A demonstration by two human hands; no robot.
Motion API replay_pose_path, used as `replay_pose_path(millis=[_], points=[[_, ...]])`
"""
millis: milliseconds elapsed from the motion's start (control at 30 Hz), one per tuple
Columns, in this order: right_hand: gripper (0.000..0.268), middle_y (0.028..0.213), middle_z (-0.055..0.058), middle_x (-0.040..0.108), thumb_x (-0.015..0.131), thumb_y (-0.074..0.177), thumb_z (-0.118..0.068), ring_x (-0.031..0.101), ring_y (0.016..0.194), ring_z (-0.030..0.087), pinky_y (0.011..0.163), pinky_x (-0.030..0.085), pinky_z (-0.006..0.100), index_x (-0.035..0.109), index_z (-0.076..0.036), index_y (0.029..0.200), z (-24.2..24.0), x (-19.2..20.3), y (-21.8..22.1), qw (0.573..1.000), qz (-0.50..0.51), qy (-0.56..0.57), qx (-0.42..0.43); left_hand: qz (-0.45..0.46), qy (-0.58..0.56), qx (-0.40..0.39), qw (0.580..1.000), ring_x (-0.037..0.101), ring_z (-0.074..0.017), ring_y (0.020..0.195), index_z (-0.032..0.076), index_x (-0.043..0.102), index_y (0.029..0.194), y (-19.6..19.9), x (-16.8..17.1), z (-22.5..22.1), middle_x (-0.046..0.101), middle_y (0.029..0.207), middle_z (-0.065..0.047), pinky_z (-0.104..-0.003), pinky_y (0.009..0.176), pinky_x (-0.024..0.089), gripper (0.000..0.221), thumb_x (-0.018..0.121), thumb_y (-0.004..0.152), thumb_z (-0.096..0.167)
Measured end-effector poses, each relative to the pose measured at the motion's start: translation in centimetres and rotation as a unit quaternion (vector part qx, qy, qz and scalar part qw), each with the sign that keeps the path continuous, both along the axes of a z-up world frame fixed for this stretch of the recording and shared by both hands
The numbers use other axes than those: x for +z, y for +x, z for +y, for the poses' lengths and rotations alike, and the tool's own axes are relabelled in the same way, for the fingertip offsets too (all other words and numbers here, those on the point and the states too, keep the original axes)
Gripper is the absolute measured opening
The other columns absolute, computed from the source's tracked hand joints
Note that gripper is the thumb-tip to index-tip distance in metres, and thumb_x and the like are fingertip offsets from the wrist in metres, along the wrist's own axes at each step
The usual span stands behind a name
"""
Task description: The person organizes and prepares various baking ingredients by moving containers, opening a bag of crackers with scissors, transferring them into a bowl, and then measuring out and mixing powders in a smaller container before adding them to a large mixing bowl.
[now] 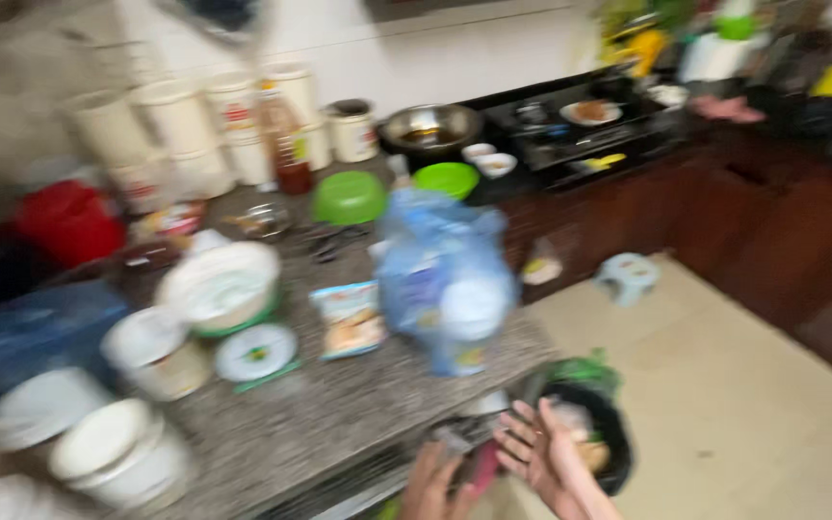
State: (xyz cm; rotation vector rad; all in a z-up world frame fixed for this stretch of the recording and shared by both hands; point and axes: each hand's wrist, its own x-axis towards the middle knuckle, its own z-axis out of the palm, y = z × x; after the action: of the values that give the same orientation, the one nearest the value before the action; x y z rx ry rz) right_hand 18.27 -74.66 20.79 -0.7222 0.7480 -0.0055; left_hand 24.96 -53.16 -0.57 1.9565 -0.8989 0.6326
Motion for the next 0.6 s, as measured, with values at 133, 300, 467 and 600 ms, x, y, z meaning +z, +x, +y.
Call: replay_pose_path(millis=[133, 300, 467, 600], points=[[0.063, 0.167, 0.013, 0.069, 0.047, 0.112, -0.059, 0.068, 0.142, 0.037, 0.104, 0.053, 0.049, 0.060, -0.020, 0.160, -12.3, 3.6, -1.3, 0.998, 0.013, -0.032, -0.052, 0.168, 0.077, -0.074, 0.980, 0.048, -0.0454, 0.156, 0.011, 0.077, 0.137, 1.0, 10.6, -9.4, 0.052, 0.168, -0.025, -0.053, 0.131, 0.035, 0.043, 0.075, 0.102, 0.036], [0.043, 0.158, 0.014, 0.074, 0.045, 0.121, -0.042, 0.072, 0.136, 0.033, 0.112, 0.053, 0.053, 0.061, -0.014, 0.150, -21.2, 10.9, 1.0, 0.990, 0.043, -0.115, -0.069, 0.240, 0.118, -0.066, 0.961, 0.043, -0.0366, 0.162, 0.019, 0.070, 0.152, 5.3, 18.3, -19.8, 0.049, 0.173, -0.012, -0.050, 0.132, 0.034, 0.048, 0.067, 0.108, 0.038], [0.045, 0.151, 0.014, 0.077, 0.054, 0.117, -0.037, 0.074, 0.128, 0.032, 0.101, 0.056, 0.047, 0.062, -0.014, 0.155, -27.7, 10.9, 7.3, 0.981, 0.048, -0.182, -0.048, 0.259, 0.168, -0.051, 0.950, 0.043, -0.0387, 0.158, 0.017, 0.066, 0.154, 11.0, 14.6, -26.3, 0.046, 0.175, -0.013, -0.054, 0.129, 0.036, 0.052, 0.063, 0.109, 0.043], [0.039, 0.145, 0.007, 0.080, 0.063, 0.112, -0.033, 0.078, 0.119, 0.025, 0.086, 0.053, 0.035, 0.066, -0.018, 0.148, -33.6, 9.2, 13.9, 0.959, 0.060, -0.276, -0.024, 0.116, 0.102, -0.008, 0.988, 0.047, -0.0428, 0.157, 0.011, 0.068, 0.147, 16.6, 3.0, -31.3, 0.055, 0.167, -0.020, -0.054, 0.128, 0.040, 0.047, 0.063, 0.109, 0.039]])
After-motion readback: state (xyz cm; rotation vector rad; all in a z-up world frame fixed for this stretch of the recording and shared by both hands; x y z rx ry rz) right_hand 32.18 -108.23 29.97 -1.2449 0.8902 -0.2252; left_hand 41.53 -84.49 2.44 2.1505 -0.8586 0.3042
